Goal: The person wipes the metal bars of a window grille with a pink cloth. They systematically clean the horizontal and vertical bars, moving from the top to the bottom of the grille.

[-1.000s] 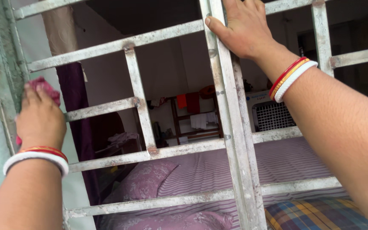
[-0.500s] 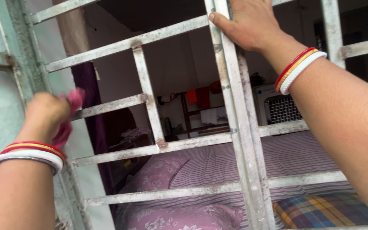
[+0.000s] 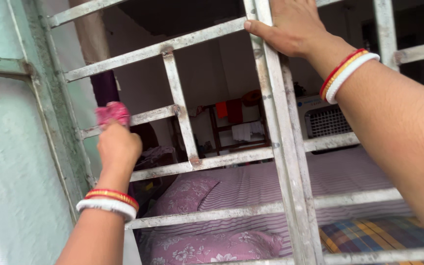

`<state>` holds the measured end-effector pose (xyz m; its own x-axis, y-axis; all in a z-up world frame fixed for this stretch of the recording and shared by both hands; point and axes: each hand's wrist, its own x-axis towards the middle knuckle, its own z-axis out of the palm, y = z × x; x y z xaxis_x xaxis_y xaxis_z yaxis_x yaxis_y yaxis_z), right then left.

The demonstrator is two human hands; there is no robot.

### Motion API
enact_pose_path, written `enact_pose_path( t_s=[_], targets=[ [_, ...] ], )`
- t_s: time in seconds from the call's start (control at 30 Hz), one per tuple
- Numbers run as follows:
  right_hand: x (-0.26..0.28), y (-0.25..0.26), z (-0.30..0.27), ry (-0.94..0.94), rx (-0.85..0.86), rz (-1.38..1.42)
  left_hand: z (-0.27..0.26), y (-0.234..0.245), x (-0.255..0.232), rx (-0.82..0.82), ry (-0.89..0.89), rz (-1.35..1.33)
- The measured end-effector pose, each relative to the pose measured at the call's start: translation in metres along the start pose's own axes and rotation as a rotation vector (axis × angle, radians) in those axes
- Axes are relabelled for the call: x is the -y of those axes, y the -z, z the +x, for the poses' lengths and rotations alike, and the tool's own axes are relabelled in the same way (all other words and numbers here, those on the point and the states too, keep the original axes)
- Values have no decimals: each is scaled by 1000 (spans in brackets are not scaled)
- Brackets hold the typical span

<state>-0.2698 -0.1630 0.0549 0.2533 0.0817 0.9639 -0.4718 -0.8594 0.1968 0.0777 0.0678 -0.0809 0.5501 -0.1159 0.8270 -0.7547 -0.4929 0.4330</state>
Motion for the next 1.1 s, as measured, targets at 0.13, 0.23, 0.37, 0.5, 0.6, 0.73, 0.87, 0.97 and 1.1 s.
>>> enact_pose_path(
  t_s=[0.13, 0.23, 0.37, 0.5, 0.6, 0.73, 0.87, 0.97, 1.1],
  targets=[
    [4, 8, -1, -323, 252, 126, -14, 43, -20, 80, -113, -322],
    [39, 9, -25, -369, -134, 245, -22, 72, -22, 56, -52, -797],
    [136, -16, -63, 223, -369, 447, -27, 82, -32, -8, -77, -841],
    [210, -42, -59, 316, -63, 723, -44, 65, -60, -40, -389, -873],
    [222, -60, -49, 214, -100, 823, -56, 55, -80, 107, -428, -1108],
    [198, -59, -27, 126, -172, 534, -59, 54, -72, 123, -607, -1016],
    [180, -68, -19, 89, -157, 354, -85, 29, -42, 71, -599, -681],
    [180, -90, -28, 190, -112, 269, -108, 9, -23, 206, -488, -454],
    [194, -106, -82, 214, -23, 272, -121, -9, -10, 174, -515, -204]
  ],
)
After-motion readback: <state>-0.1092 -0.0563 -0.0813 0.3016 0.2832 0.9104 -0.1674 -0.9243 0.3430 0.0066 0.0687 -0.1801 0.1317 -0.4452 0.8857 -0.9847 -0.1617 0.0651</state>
